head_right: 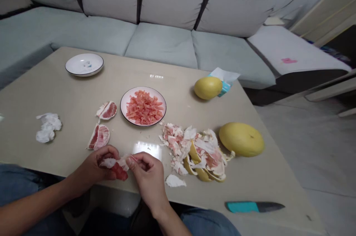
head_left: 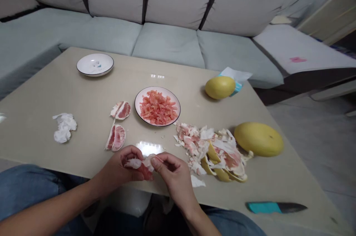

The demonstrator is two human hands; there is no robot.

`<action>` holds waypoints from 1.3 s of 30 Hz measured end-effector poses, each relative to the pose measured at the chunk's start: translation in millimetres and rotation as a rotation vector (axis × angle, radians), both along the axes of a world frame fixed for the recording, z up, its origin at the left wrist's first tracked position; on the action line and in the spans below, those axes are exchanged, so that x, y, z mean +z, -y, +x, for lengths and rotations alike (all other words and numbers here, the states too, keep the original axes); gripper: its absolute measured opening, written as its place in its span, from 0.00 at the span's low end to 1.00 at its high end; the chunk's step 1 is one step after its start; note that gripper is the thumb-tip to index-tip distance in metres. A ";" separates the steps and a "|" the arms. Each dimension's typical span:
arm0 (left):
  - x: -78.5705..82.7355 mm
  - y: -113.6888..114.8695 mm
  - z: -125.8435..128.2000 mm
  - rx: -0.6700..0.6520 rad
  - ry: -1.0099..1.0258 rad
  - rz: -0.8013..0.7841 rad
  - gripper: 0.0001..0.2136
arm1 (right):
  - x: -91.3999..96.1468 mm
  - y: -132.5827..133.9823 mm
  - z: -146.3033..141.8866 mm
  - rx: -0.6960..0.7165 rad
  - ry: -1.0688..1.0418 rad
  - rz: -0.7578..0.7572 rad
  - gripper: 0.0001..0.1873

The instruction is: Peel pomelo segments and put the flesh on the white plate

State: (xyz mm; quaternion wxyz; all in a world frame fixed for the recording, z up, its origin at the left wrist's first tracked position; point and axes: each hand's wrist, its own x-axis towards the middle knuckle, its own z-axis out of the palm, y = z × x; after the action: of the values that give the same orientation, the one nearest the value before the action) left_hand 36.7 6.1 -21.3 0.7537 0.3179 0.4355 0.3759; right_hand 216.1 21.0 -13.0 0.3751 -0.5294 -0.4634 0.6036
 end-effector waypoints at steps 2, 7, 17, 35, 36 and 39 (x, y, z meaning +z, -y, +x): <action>-1.0 0.0 -0.5 -0.004 0.034 0.022 0.19 | 0.9 0.5 0.1 0.001 -0.047 -0.044 0.16; -3.1 -0.2 -0.6 -0.015 0.101 0.043 0.18 | 2.4 -0.2 2.2 0.058 -0.150 -0.083 0.16; -10.1 -1.9 -1.6 0.037 -0.095 0.195 0.14 | 1.9 -3.3 3.8 0.227 0.070 0.092 0.12; -1.1 -0.4 -0.3 -0.137 -0.039 -0.004 0.12 | 9.0 3.5 -1.4 0.183 0.230 0.215 0.11; -0.9 -0.4 -0.5 -0.133 -0.025 0.005 0.11 | 8.7 3.9 -1.7 0.169 0.231 0.195 0.12; 0.7 -0.4 -0.8 -0.126 -0.016 0.020 0.11 | 6.0 4.8 -1.7 0.147 0.178 0.110 0.14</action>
State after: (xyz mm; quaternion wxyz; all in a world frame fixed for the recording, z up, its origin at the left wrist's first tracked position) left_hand 36.0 6.5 -20.6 0.7691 0.3550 0.4170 0.3295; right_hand 214.4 16.2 -7.0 0.3158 -0.5240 -0.5649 0.5537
